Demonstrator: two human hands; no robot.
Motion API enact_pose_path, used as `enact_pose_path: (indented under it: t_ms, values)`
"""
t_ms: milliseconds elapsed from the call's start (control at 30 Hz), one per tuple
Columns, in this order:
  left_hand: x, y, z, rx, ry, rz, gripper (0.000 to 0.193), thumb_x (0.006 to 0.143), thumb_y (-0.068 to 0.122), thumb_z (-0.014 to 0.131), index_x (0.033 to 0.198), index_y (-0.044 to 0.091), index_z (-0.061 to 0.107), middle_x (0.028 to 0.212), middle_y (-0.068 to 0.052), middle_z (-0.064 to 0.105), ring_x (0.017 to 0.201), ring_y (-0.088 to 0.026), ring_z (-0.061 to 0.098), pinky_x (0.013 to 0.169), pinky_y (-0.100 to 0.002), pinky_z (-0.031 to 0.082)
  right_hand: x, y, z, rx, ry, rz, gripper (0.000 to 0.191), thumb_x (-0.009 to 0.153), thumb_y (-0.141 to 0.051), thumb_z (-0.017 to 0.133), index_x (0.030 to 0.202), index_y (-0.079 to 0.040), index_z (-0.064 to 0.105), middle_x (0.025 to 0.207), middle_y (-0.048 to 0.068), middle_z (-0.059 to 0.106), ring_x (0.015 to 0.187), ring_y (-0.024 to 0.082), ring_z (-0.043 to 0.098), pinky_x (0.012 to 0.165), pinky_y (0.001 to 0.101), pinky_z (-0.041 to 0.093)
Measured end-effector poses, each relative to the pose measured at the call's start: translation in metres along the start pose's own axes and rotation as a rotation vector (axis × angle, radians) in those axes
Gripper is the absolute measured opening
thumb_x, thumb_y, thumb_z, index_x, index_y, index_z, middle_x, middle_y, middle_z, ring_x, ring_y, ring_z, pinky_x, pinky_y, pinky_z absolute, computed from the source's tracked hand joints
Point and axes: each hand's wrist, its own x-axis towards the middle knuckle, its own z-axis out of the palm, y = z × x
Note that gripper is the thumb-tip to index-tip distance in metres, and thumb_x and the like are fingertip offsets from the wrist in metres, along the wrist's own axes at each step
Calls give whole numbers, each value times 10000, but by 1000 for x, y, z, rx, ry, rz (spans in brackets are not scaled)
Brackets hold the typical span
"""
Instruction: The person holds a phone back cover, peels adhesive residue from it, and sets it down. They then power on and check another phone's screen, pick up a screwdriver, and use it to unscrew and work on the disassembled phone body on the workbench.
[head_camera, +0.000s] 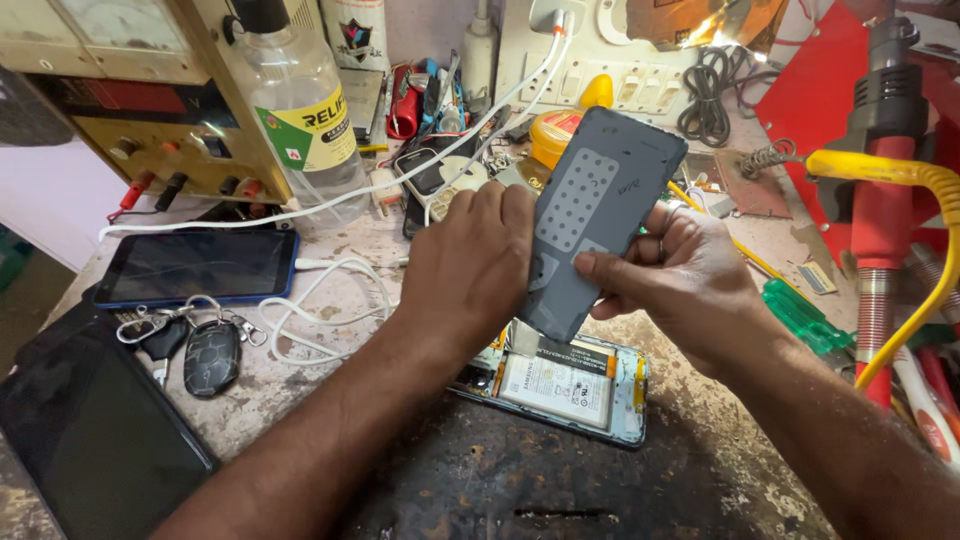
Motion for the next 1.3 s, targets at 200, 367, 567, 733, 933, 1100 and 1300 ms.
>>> enact_pose_path:
  t_ms: [200,367,567,733,933,1100,1300]
  values:
    - [7,0,1,-15,-39,-55,100,950,106,493,1004,40,546,1007,-144,646,974,-317,653,713,-452,570,2,1,-2,-40,27,16,317,833,-88,781,1104,38,675,893,135,794,674,149,729,582,268,633]
    - [10,1,3,-78,-111,-112,124,971,111,475,1046,35,538,1047,-173,648,998,-338,653,763,-474,562,3,2,1,-30,34,-11,304,841,-64,774,1095,47,649,875,142,777,667,136,727,582,256,631]
    - [13,-2,5,-105,-140,-120,168,977,146,473,1080,25,529,1078,-189,649,1022,-359,648,797,-492,545,1,0,2,-56,58,-40,311,846,-50,760,1103,61,624,861,138,766,661,139,729,568,260,632]
    - [16,-2,2,-71,-99,-61,193,984,127,459,1129,16,520,1083,-195,652,1025,-363,651,782,-496,548,2,-6,3,-102,74,-16,294,853,-53,759,1089,73,638,840,149,765,636,151,721,559,263,635]
    - [18,-4,7,-180,-179,-162,179,1006,141,439,1117,12,495,1097,-247,644,953,-418,682,791,-533,542,0,-8,0,-81,85,-7,299,846,-49,763,1088,95,662,831,161,765,621,153,723,548,261,626]
    - [22,-1,4,-186,-199,-178,210,987,141,454,1142,2,474,1122,-279,625,870,-449,692,738,-549,550,-1,-10,-1,-31,97,-11,345,829,-44,768,1118,91,636,827,170,760,616,164,724,531,265,621]
    - [25,-12,-28,-163,18,-252,231,1016,183,492,1148,-7,500,1012,-254,661,768,-464,678,646,-570,528,-10,-17,-12,-75,169,-50,355,822,-21,767,1118,106,618,833,208,765,603,196,719,506,280,606]
